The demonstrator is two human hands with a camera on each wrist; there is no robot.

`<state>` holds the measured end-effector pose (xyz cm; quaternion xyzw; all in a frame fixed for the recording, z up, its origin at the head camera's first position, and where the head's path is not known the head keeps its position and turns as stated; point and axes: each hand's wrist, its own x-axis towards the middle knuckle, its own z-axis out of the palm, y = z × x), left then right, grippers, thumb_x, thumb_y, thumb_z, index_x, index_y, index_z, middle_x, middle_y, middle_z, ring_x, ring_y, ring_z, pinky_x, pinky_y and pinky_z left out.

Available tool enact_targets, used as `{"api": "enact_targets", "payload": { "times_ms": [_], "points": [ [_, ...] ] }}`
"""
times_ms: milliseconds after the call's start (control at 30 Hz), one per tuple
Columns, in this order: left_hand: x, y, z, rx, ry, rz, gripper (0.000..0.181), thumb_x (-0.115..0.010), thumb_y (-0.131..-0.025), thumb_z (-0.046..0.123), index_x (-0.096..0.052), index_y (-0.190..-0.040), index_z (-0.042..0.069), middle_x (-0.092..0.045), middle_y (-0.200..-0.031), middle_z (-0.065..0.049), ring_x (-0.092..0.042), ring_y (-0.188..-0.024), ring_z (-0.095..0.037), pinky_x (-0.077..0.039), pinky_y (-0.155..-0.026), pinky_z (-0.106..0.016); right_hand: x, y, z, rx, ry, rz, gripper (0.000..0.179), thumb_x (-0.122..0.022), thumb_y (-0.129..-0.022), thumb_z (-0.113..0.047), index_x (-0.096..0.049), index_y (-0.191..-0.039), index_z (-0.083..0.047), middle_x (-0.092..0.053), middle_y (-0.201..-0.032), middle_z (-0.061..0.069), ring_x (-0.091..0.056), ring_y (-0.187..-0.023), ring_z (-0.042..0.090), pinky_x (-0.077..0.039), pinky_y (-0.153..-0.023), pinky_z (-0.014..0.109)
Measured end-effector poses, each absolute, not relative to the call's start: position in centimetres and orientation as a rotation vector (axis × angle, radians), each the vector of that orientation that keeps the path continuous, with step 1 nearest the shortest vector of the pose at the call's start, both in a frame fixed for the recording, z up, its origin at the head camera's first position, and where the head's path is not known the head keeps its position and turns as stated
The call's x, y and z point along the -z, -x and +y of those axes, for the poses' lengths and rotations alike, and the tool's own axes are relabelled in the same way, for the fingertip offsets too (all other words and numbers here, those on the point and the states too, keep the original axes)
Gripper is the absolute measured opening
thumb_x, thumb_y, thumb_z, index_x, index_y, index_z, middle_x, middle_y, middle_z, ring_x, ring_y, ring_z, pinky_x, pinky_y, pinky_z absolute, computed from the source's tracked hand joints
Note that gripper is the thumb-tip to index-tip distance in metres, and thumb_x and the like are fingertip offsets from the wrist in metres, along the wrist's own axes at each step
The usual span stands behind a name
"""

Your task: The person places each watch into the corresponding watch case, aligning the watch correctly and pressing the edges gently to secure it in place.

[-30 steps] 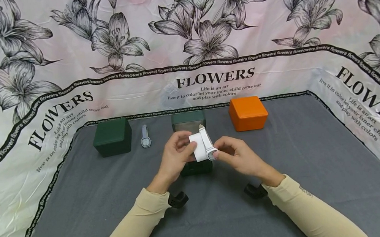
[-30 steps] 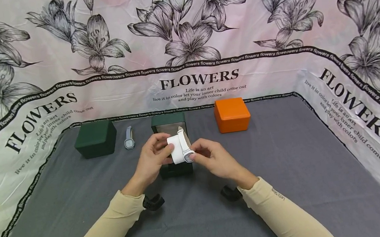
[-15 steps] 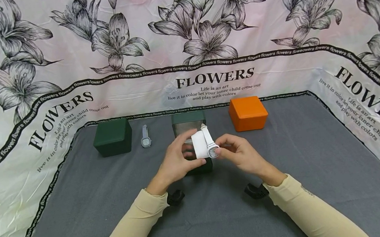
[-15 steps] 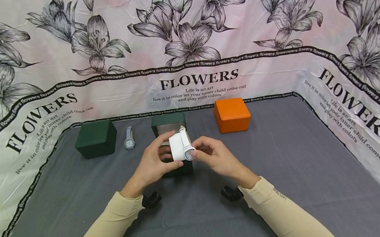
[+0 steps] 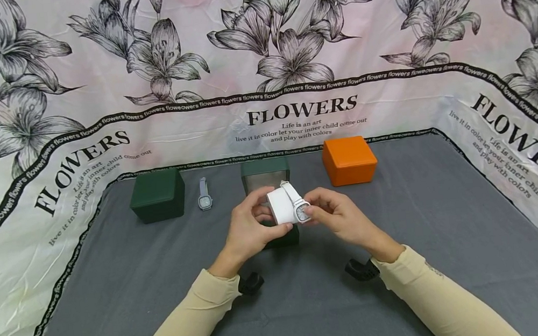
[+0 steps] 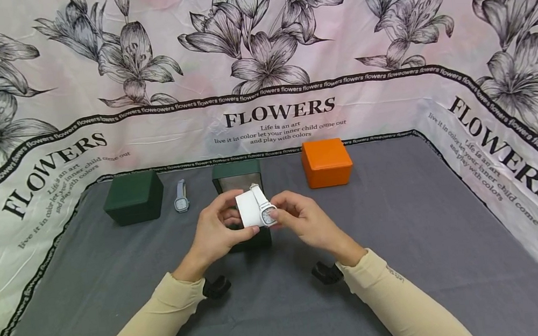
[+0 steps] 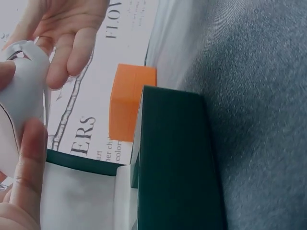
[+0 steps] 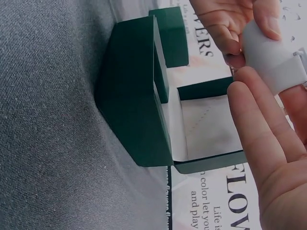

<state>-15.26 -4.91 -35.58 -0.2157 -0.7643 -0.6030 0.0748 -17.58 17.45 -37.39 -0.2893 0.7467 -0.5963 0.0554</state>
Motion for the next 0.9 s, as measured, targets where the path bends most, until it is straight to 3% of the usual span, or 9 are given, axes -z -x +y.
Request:
{"api": "enact_targets", "payload": {
  "times_ms": [133, 500, 667, 900],
  "points": [
    [35.6, 15.2, -4.8, 1.846, 0.607, -2.301, 0.069, -0.081, -0.068, -0.006, -0.05, -0.13, -0.006, -0.061, -0.106, -0.024, -0.066, -0.079, -0.033, -0.055, -0.074, -0.045, 37.5, 17.5, 17.5, 1.818, 0.858, 2.26, 0.016, -0.053, -0.098, -0.006, -0.057, -0.112, -0.003, -0.062, -0.102, 0.014, -0.065, -0.088, 0.039, -0.054, -0.078, 0.048],
    [35.7, 14.9, -4.8, 1.89, 0.569, -2.296, 0.068, -0.08, -0.07, -0.005, -0.05, -0.131, -0.005, -0.061, -0.11, -0.025, -0.066, -0.081, -0.033, -0.055, -0.075, -0.044, 38.0, 17.0, 16.9, 1.923, 0.942, 2.2, 0.018, -0.049, -0.099, -0.003, -0.054, -0.116, 0.0, -0.06, -0.104, 0.017, -0.068, -0.086, 0.029, -0.056, -0.076, 0.038],
    [35.8, 14.8, -4.5, 1.841, 0.563, -2.322, 0.071, -0.081, -0.071, -0.003, -0.047, -0.133, -0.004, -0.06, -0.114, -0.022, -0.067, -0.083, -0.031, -0.055, -0.078, -0.042, 38.4, 16.9, 16.6, 1.948, 0.933, 2.255, 0.016, -0.051, -0.099, -0.006, -0.056, -0.114, -0.002, -0.058, -0.105, 0.014, -0.068, -0.084, 0.028, -0.056, -0.076, 0.037],
    [35.5, 14.8, -4.5, 1.807, 0.583, -2.363, 0.078, -0.081, -0.072, -0.003, -0.042, -0.139, -0.002, -0.056, -0.123, -0.021, -0.066, -0.084, -0.031, -0.055, -0.075, -0.043, 38.0, 16.7, 16.3, 1.994, 0.952, 2.266, 0.016, -0.05, -0.097, 0.003, -0.056, -0.111, 0.002, -0.056, -0.105, 0.017, -0.067, -0.084, 0.029, -0.056, -0.077, 0.039]
  ]
}}
